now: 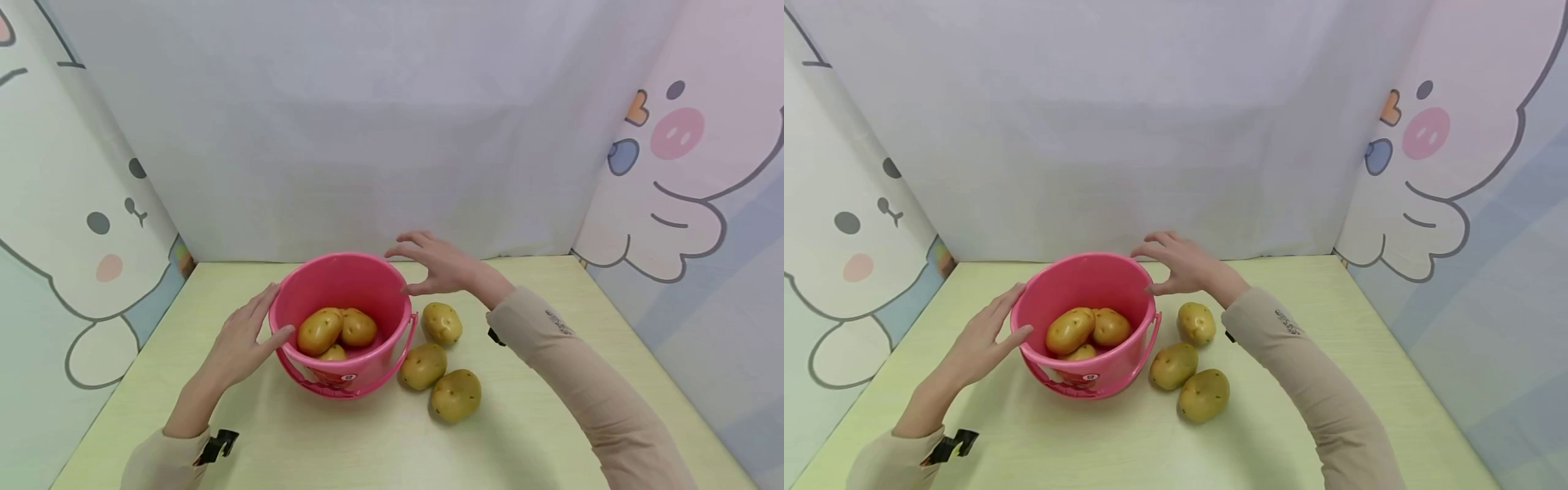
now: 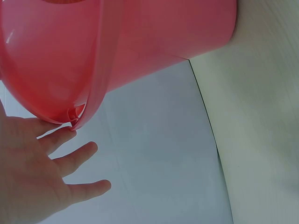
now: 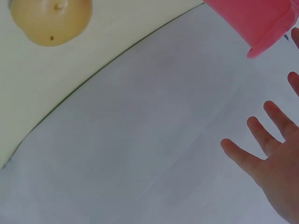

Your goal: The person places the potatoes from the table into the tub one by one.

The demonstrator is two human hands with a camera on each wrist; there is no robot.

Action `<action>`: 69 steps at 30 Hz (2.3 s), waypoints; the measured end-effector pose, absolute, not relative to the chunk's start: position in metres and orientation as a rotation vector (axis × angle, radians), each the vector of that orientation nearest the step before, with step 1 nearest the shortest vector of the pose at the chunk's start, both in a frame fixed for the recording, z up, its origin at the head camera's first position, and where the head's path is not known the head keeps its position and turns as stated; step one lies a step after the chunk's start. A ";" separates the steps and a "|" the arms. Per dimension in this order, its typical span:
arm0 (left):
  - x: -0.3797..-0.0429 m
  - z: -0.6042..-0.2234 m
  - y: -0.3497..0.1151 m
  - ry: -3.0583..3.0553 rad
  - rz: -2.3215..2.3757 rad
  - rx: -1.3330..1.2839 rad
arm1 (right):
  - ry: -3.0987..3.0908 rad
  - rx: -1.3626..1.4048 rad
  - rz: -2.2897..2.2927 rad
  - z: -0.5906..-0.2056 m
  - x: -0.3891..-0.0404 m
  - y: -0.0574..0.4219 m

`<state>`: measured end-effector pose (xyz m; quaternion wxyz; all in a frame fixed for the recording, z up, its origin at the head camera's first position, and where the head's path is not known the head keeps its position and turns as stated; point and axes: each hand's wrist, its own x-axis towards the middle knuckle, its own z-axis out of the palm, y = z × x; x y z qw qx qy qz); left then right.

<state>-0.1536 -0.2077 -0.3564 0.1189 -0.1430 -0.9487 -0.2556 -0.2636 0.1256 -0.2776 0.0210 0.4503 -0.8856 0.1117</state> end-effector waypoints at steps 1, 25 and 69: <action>-0.154 -0.357 -0.208 -2.774 -0.746 -0.418 | -2.742 1.394 0.347 -0.278 -0.263 0.128; -0.153 -0.356 -0.209 -2.767 -0.738 -0.424 | -2.823 1.296 0.416 -0.305 -0.261 0.166; -0.152 -0.355 -0.207 -2.777 -0.741 -0.416 | -3.076 1.166 0.468 -0.402 -0.259 0.188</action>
